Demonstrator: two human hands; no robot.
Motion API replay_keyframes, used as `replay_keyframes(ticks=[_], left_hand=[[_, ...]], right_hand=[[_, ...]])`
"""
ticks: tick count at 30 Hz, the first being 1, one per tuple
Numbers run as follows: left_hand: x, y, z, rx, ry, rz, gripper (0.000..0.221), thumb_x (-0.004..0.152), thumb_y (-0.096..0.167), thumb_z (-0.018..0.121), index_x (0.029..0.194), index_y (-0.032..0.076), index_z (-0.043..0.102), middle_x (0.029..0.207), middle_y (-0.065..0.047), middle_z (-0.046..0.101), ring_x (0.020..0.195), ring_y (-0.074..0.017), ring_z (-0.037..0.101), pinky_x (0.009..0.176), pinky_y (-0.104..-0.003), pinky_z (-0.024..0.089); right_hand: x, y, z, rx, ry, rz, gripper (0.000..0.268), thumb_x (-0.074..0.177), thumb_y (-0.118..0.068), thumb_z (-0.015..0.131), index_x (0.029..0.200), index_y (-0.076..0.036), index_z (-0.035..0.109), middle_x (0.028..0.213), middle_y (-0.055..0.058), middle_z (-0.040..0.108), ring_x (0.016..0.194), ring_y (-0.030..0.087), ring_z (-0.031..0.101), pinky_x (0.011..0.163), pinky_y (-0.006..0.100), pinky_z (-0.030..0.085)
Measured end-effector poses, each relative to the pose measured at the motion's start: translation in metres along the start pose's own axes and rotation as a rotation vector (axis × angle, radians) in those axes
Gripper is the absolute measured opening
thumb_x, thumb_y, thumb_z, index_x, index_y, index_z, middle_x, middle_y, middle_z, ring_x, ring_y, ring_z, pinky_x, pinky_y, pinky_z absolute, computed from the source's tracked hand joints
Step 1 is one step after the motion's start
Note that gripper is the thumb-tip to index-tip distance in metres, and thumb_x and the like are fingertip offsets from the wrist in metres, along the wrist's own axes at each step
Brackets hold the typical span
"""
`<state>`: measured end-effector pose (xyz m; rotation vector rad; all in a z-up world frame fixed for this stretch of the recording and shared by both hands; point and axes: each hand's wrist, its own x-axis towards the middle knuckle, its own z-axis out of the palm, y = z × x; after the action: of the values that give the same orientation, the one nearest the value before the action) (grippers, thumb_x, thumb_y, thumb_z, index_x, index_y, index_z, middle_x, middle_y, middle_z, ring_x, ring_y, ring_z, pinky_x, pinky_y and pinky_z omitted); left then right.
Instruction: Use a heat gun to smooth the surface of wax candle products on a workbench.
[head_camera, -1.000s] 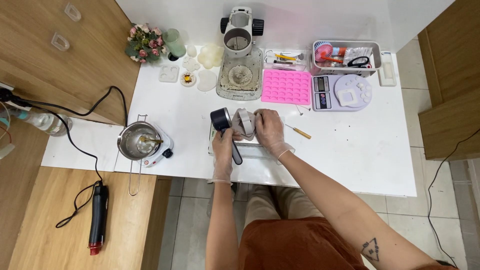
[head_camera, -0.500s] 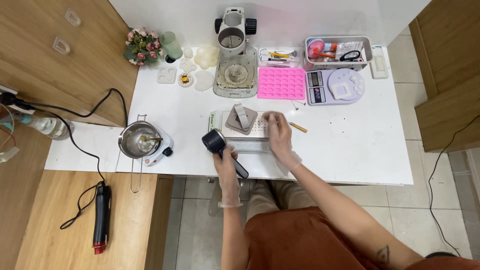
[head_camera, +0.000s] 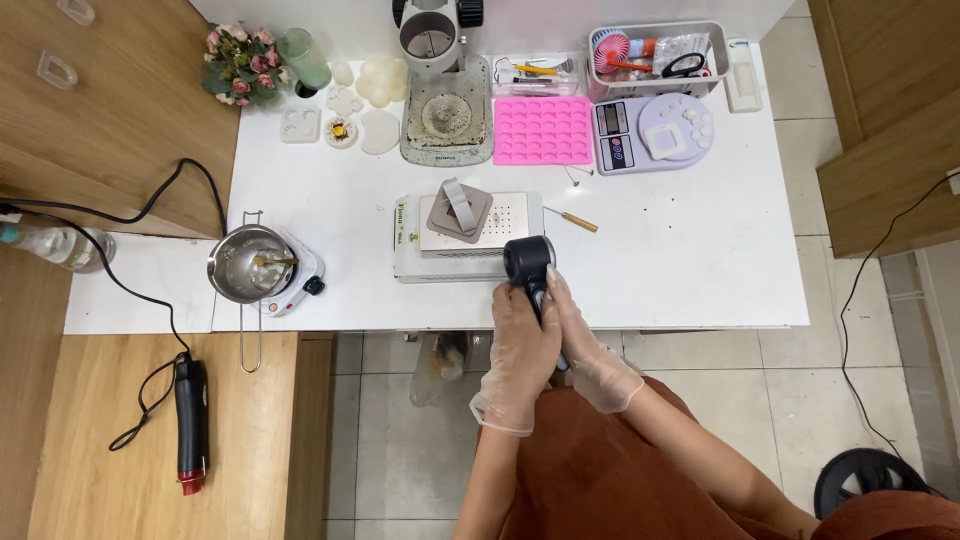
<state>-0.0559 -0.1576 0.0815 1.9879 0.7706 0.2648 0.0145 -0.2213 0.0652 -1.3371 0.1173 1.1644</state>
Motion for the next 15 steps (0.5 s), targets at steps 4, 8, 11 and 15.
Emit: replay_keyframes(ticks=[4, 8, 11, 15], left_hand=[[0.013, 0.021, -0.035, 0.289, -0.128, 0.097, 0.051, 0.104, 0.036, 0.045, 0.131, -0.008, 0.052, 0.134, -0.026, 0.053, 0.118, -0.0364, 0.059, 0.095, -0.043, 0.055], [0.055, 0.006, -0.067, 0.361, -0.134, -0.061, 0.065, 0.098, 0.050, 0.055, 0.146, 0.007, 0.047, 0.139, -0.020, 0.057, 0.126, -0.0333, 0.058, 0.105, -0.043, 0.050], [0.102, -0.018, -0.073, 0.530, 0.142, 0.187, 0.093, 0.085, 0.050, 0.075, 0.153, 0.003, 0.031, 0.151, -0.025, 0.044, 0.139, -0.0404, 0.042, 0.111, -0.052, 0.040], [0.147, -0.030, -0.085, 0.448, 0.118, 0.270, 0.119, 0.063, 0.037, 0.094, 0.154, 0.003, 0.025, 0.156, -0.024, 0.033, 0.143, -0.0377, 0.030, 0.113, -0.050, 0.030]], right_hand=[[-0.009, -0.012, -0.013, -0.313, 0.106, -0.011, 0.083, 0.098, -0.077, 0.031, 0.164, -0.027, 0.034, 0.150, 0.010, 0.038, 0.134, 0.022, 0.041, 0.099, 0.056, 0.042], [0.029, -0.002, -0.048, -0.538, 0.144, -0.189, 0.077, 0.097, -0.064, 0.047, 0.146, -0.004, 0.050, 0.090, 0.012, 0.060, 0.068, 0.018, 0.053, 0.059, 0.035, 0.046], [0.037, -0.006, -0.058, -0.552, 0.111, -0.267, 0.075, 0.093, -0.053, 0.057, 0.148, -0.003, 0.045, 0.086, 0.003, 0.064, 0.065, 0.011, 0.058, 0.056, 0.029, 0.050], [0.036, -0.004, -0.070, -0.377, 0.009, -0.257, 0.062, 0.094, -0.040, 0.066, 0.142, -0.002, 0.051, 0.078, 0.003, 0.060, 0.064, 0.011, 0.060, 0.055, 0.027, 0.055]])
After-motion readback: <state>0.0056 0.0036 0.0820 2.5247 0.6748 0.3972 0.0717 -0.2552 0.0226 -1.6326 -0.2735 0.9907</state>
